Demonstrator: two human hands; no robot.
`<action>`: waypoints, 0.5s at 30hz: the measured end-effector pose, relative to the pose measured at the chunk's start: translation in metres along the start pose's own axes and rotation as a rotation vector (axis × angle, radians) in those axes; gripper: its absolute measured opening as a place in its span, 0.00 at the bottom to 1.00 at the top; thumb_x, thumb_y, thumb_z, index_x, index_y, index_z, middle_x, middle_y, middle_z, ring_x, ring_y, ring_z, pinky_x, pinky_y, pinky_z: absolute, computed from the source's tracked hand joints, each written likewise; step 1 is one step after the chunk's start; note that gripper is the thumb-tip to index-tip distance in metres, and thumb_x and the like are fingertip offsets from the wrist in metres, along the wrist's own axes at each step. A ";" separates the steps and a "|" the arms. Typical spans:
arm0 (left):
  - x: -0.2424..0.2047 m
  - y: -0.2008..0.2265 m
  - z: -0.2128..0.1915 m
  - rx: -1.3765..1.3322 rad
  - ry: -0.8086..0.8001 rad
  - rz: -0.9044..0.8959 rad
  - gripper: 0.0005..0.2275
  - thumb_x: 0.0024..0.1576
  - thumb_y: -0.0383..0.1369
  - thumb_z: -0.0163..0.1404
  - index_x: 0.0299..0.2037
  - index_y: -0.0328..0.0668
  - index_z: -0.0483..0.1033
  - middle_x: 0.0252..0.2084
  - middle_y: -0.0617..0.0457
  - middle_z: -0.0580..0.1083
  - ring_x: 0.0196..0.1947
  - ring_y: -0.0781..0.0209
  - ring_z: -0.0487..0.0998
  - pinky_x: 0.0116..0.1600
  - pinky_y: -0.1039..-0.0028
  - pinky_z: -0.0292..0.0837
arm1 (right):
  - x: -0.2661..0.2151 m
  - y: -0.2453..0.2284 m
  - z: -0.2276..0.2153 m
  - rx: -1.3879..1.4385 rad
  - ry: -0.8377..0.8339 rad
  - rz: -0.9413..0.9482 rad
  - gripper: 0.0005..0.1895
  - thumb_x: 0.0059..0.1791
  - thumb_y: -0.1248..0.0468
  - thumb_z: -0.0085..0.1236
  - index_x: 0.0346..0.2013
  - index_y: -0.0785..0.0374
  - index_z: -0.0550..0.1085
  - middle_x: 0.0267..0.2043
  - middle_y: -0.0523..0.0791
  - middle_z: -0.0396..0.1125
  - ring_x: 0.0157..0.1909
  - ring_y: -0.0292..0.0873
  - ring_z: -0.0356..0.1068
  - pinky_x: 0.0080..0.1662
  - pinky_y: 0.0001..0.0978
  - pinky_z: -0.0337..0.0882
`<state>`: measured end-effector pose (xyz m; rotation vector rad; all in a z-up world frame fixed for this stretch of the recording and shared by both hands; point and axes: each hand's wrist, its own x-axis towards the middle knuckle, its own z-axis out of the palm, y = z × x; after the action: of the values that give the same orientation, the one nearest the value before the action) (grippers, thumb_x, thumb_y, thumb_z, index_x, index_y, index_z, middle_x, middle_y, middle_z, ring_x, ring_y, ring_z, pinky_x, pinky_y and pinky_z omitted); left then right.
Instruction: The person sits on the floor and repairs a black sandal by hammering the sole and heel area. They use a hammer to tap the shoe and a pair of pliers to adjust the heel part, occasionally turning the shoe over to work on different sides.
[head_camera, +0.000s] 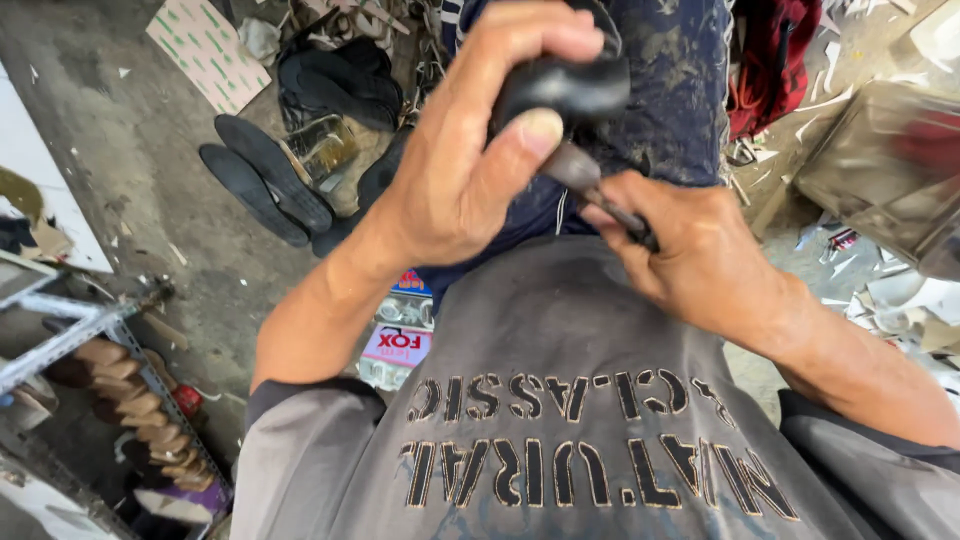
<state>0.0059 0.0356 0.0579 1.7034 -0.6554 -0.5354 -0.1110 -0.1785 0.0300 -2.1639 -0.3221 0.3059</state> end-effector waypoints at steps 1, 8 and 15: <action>-0.002 -0.003 0.003 -0.018 -0.016 0.035 0.20 0.72 0.44 0.31 0.62 0.35 0.62 0.63 0.40 0.67 0.69 0.45 0.69 0.77 0.59 0.63 | -0.002 0.005 0.001 0.077 -0.067 0.034 0.05 0.57 0.68 0.53 0.38 0.62 0.67 0.24 0.45 0.59 0.21 0.45 0.59 0.29 0.40 0.60; -0.001 -0.006 -0.003 -0.048 -0.086 0.076 0.20 0.71 0.43 0.37 0.63 0.34 0.64 0.64 0.39 0.66 0.72 0.44 0.66 0.79 0.57 0.60 | 0.010 0.030 0.018 0.208 -0.057 -0.064 0.06 0.56 0.74 0.54 0.38 0.63 0.68 0.26 0.43 0.60 0.24 0.40 0.60 0.32 0.34 0.63; 0.005 -0.010 0.004 0.026 0.037 0.133 0.15 0.71 0.37 0.39 0.61 0.37 0.67 0.62 0.41 0.70 0.66 0.46 0.74 0.73 0.61 0.66 | 0.000 0.031 -0.008 0.013 -0.235 -0.081 0.07 0.58 0.70 0.50 0.50 0.69 0.71 0.35 0.50 0.61 0.33 0.50 0.63 0.40 0.40 0.64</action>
<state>0.0083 0.0310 0.0468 1.6770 -0.7455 -0.4021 -0.1045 -0.2017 0.0094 -2.0985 -0.5374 0.5163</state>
